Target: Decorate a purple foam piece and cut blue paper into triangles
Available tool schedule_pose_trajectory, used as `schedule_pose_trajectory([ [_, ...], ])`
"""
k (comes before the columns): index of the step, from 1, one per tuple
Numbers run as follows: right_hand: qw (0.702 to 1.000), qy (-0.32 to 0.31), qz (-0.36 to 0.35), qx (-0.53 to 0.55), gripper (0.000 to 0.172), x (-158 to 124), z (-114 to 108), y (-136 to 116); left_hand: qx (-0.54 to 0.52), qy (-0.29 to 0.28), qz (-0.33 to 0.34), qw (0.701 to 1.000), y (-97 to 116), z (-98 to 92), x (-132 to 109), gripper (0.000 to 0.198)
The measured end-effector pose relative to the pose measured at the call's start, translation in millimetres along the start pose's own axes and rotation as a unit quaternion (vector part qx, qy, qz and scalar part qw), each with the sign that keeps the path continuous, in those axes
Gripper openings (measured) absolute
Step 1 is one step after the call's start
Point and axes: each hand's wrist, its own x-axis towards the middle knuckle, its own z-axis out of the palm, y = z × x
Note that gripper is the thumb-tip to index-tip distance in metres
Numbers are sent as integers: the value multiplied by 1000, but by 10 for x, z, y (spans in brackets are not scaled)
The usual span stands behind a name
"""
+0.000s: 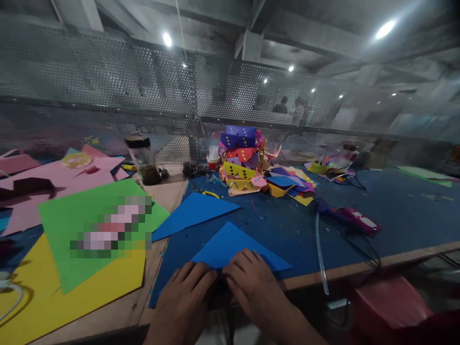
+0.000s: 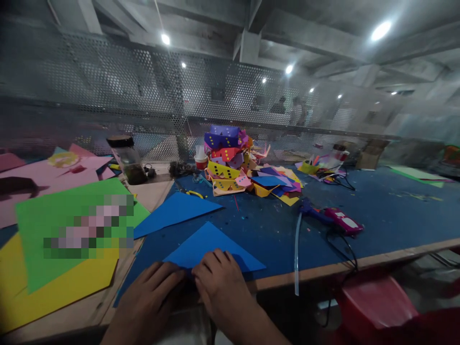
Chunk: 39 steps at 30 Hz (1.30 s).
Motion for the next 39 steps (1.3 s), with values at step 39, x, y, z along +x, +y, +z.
schedule_pose_trajectory([
  [39,999,14,-1,33,8,-152,-157,198,47,-28,-15,998,-52,80,1,19],
])
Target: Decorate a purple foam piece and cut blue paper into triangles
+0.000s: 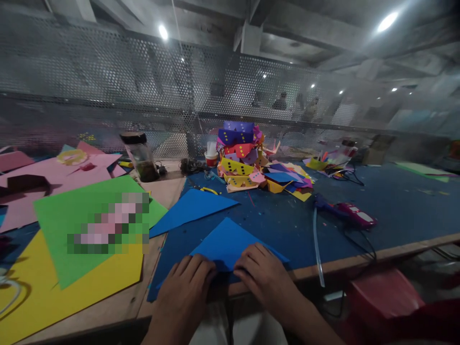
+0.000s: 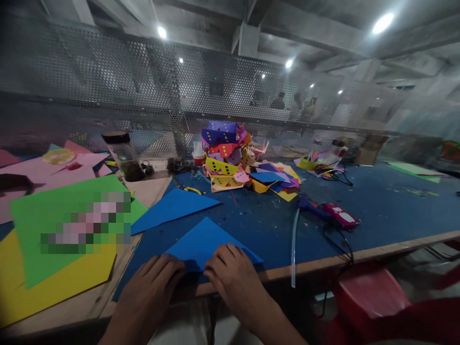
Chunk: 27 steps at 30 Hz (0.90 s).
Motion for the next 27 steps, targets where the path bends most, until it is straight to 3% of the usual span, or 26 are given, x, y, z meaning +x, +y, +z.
schedule_pose_trajectory([
  [13,1000,-4,17,20,4,-8,-65,48,-8,-61,-21,998,28,-45,25,27],
  [19,1000,24,-6,-1,6,-32,-44,91,-22,-51,-55,997,103,-54,40,27],
  [27,1000,9,-18,-24,12,-154,-131,162,-33,-60,-55,996,97,-63,34,23],
])
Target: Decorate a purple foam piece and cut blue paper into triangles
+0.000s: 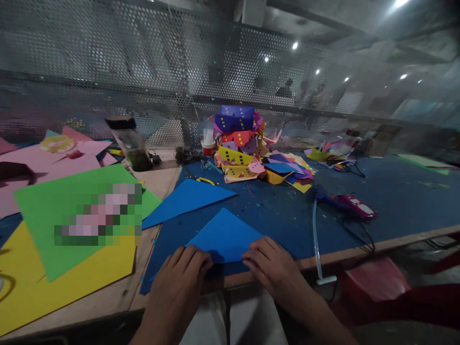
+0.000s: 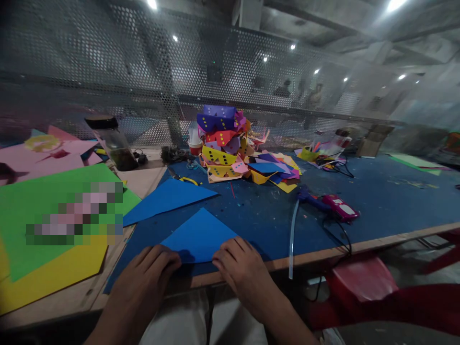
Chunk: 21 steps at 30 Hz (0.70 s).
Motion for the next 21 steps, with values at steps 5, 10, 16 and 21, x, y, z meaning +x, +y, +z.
schedule_pose_trajectory([
  [5,1000,7,12,-7,16,-79,-28,89,4,1,-3,1000,-6,-20,11,28],
  [10,999,26,26,-20,18,-99,-37,118,3,-13,16,1000,-74,-33,8,26],
  [16,999,5,46,-21,15,-71,-47,110,0,-10,10,1000,-87,-17,5,23],
  [21,998,11,61,-10,11,-52,-96,63,9,1,2,1000,-18,-31,25,24],
])
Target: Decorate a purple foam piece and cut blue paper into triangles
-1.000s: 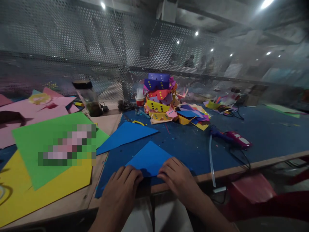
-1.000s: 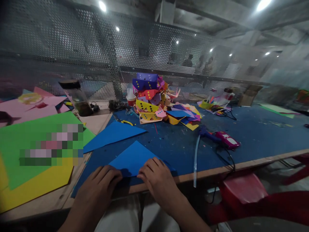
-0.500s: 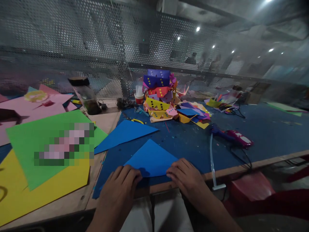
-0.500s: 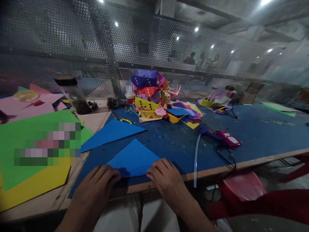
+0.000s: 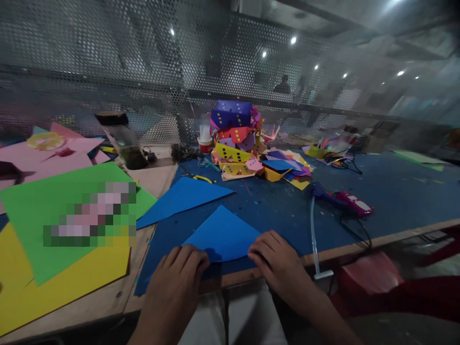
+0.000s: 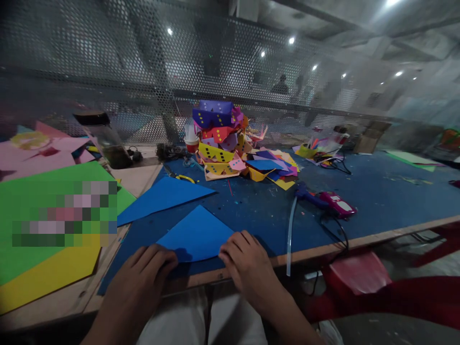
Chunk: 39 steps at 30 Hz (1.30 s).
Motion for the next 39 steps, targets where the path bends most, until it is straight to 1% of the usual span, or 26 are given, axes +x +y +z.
schedule_pose_trajectory([
  [2,1000,-2,9,5,9,9,-8,-37,3,-1,-5,1000,8,2,1,24],
  [4,1000,-8,12,13,6,29,7,-81,5,-5,6,1000,-15,19,-5,23],
  [7,999,-18,2,31,7,81,70,-148,21,-20,25,999,-75,55,-22,21],
  [10,999,-15,-3,48,2,140,130,-199,29,-28,35,999,-87,54,-34,21],
  [12,998,-9,1,58,6,168,146,-220,14,-17,24,999,-47,23,-34,22],
  [14,998,-6,10,68,7,184,146,-230,-14,-2,-3,1000,15,-15,-26,22],
  [16,997,-6,17,77,7,192,142,-233,-41,8,-15,999,73,-36,-6,16],
  [18,996,-10,24,81,7,196,143,-234,-62,11,-3,998,109,-25,28,10],
  [20,996,-11,29,82,6,199,154,-234,-77,13,15,997,122,11,74,10],
  [23,995,-4,29,90,5,191,163,-225,-85,12,26,996,114,69,138,13],
  [28,995,-13,19,102,5,105,88,-131,-82,-7,4,997,128,85,175,16],
  [31,996,-21,26,84,6,41,34,-59,-84,-1,-3,996,166,72,176,20],
  [34,998,-23,21,60,9,11,25,-29,-86,11,-10,996,190,65,177,20],
  [39,999,-20,16,30,11,-18,31,-6,-90,10,0,996,161,74,173,18],
])
